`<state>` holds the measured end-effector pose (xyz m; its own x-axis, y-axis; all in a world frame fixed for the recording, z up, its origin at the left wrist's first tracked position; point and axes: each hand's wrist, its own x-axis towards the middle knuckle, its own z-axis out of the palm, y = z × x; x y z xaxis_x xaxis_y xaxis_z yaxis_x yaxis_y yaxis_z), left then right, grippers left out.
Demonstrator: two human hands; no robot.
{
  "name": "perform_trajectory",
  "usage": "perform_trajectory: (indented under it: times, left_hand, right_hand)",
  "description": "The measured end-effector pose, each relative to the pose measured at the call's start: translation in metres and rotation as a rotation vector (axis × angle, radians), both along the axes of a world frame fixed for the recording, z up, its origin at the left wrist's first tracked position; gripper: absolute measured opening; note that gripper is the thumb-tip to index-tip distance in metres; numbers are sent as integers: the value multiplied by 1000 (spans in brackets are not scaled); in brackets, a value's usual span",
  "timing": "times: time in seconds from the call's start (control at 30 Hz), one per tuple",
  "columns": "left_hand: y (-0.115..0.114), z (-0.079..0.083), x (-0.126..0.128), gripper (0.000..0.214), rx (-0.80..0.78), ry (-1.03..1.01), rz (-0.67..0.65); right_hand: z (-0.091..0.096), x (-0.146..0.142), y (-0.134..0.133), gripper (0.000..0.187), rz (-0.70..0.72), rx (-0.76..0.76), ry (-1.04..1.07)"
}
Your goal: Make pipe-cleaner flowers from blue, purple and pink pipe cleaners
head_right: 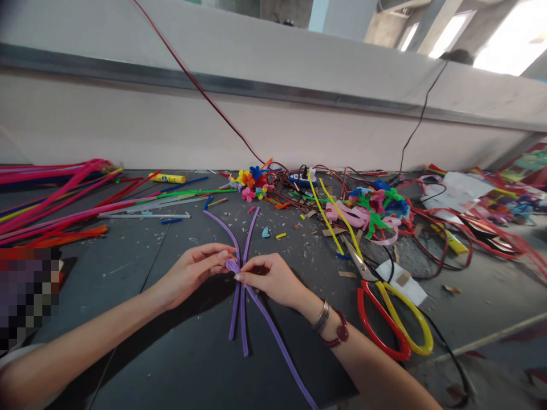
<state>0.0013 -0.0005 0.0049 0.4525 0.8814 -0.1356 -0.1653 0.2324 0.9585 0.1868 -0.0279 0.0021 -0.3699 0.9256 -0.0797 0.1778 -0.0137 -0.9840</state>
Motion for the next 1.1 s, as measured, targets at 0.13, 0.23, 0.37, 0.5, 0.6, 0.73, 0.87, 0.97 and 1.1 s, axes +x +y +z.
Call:
perform_trajectory:
  times: [0.13, 0.23, 0.37, 0.5, 0.6, 0.73, 0.87, 0.97, 1.1]
  left_hand:
    - [-1, 1, 1, 20, 45, 94, -29]
    - [-1, 0, 1, 14, 71, 124, -49]
    - [-2, -1, 1, 13, -22, 38, -46]
    - [-3, 0, 2, 15, -96, -22, -45]
    - [-5, 3, 2, 14, -87, -59, -71]
    - [-6, 4, 3, 11, -58, -126, -114]
    - [-5, 3, 2, 8, -15, -129, -158]
    - [-5, 2, 1, 6, 13, -111, -197]
    - [-5, 2, 1, 5, 27, -90, -180]
  right_hand:
    - [0, -1, 0, 26, -9, -28, 32]
    - [1, -2, 1, 24, -33, -19, 45]
    - [1, -2, 2, 17, -36, 21, 100]
    - [1, -2, 0, 17, 3, -195, 269]
    - [1, -1, 0, 17, 98, -477, 453]
    - [0, 0, 2, 13, 219, -621, 585]
    - [-5, -1, 1, 14, 279, -646, 620]
    - [-7, -3, 0, 16, 292, -650, 608]
    - [-7, -5, -1, 15, 273, -615, 612]
